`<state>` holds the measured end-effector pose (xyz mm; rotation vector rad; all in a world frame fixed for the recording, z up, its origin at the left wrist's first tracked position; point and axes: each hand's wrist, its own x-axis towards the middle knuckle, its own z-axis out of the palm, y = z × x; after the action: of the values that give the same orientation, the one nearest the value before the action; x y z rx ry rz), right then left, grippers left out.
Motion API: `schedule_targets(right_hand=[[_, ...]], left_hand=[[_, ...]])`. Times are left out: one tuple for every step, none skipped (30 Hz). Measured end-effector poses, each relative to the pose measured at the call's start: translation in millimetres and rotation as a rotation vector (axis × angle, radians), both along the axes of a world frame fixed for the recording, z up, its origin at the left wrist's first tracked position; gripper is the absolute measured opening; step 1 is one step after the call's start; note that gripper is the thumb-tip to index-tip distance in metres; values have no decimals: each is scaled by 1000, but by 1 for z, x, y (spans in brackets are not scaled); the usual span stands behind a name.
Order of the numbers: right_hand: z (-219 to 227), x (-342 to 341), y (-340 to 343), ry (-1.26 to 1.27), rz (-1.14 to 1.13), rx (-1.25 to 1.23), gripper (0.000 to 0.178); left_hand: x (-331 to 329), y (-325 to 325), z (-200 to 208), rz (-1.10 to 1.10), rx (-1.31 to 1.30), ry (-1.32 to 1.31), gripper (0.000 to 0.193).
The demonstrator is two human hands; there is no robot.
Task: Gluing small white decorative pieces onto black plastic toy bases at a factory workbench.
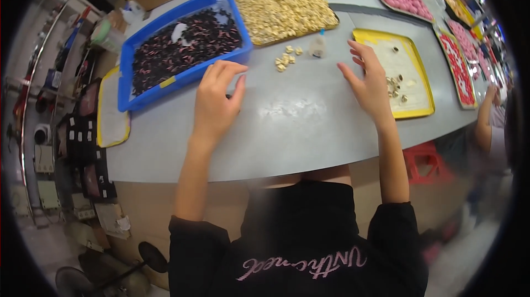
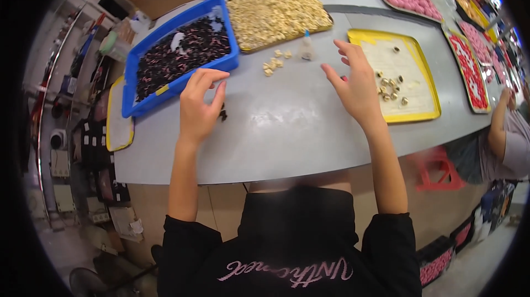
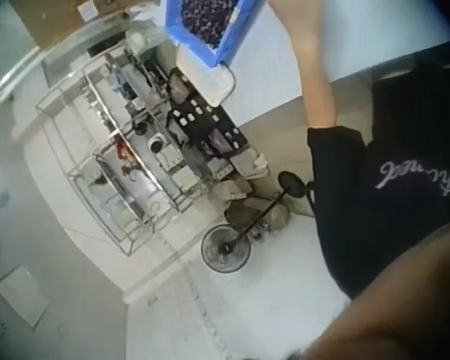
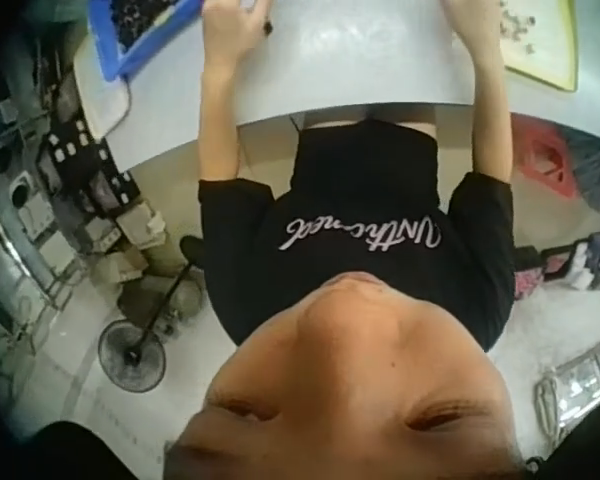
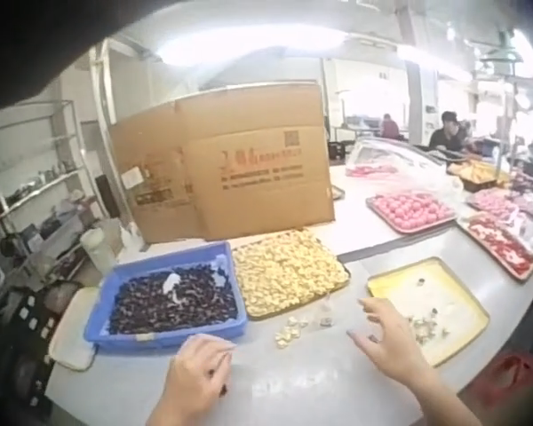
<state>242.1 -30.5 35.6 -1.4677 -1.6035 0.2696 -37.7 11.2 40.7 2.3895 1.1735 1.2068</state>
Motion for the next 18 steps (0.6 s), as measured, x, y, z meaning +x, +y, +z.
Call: schedule_targets(right_hand=[[-5, 0, 11, 23, -14, -57, 41], [-12, -2, 23, 53, -17, -115, 44], [-18, -3, 34, 42, -15, -142, 48], [-21, -3, 40, 42, 7, -129, 48], [-21, -4, 46, 38, -3, -165, 48], [-23, -7, 52, 33, -12, -203, 47], [-26, -8, 58, 37, 10, -191, 47], [-28, -8, 62, 46, 18, -183, 45], [-30, -8, 65, 54, 28, -175, 43], [-32, -11, 68, 56, 51, -164, 43], [-35, -9, 68, 82, 24, -192, 40], [-38, -9, 67, 108, -3, -220, 38], [-41, -9, 67, 128, 0, -188, 35], [-41, -10, 65, 126, 7, -183, 35], [-41, -11, 63, 121, 5, -185, 36], [-40, -11, 62, 116, 1, -187, 36], [-41, -11, 61, 113, 1, -189, 36], [-41, -12, 61, 129, 5, -192, 36]], left_hand=[[-10, 2, 5, -18, -132, 24, 16], [-23, 2, 5, 4, -121, 26, 16], [-40, 1, 3, -25, -196, 97, 18], [-51, -1, -1, -57, -274, 167, 21], [-59, -5, -4, -29, -329, 200, 21], [-65, -9, -9, -3, -317, 201, 21], [-67, -12, -16, 19, -314, 162, 21], [-68, -15, -21, 40, -311, 121, 21], [-70, -18, -23, 56, -302, 118, 20], [-71, -20, -24, 79, -292, 118, 20], [-69, -20, -28, 85, -301, 129, 20], [-68, -22, -29, 91, -310, 140, 20], [-66, -24, -29, 106, -296, 135, 21], [-66, -26, -32, 114, -291, 133, 21], [-66, -29, -35, 128, -253, 108, 21], [-65, -32, -38, 141, -214, 84, 21], [-64, -35, -40, 141, -217, 81, 21], [-63, -38, -41, 212, -242, 69, 21]])
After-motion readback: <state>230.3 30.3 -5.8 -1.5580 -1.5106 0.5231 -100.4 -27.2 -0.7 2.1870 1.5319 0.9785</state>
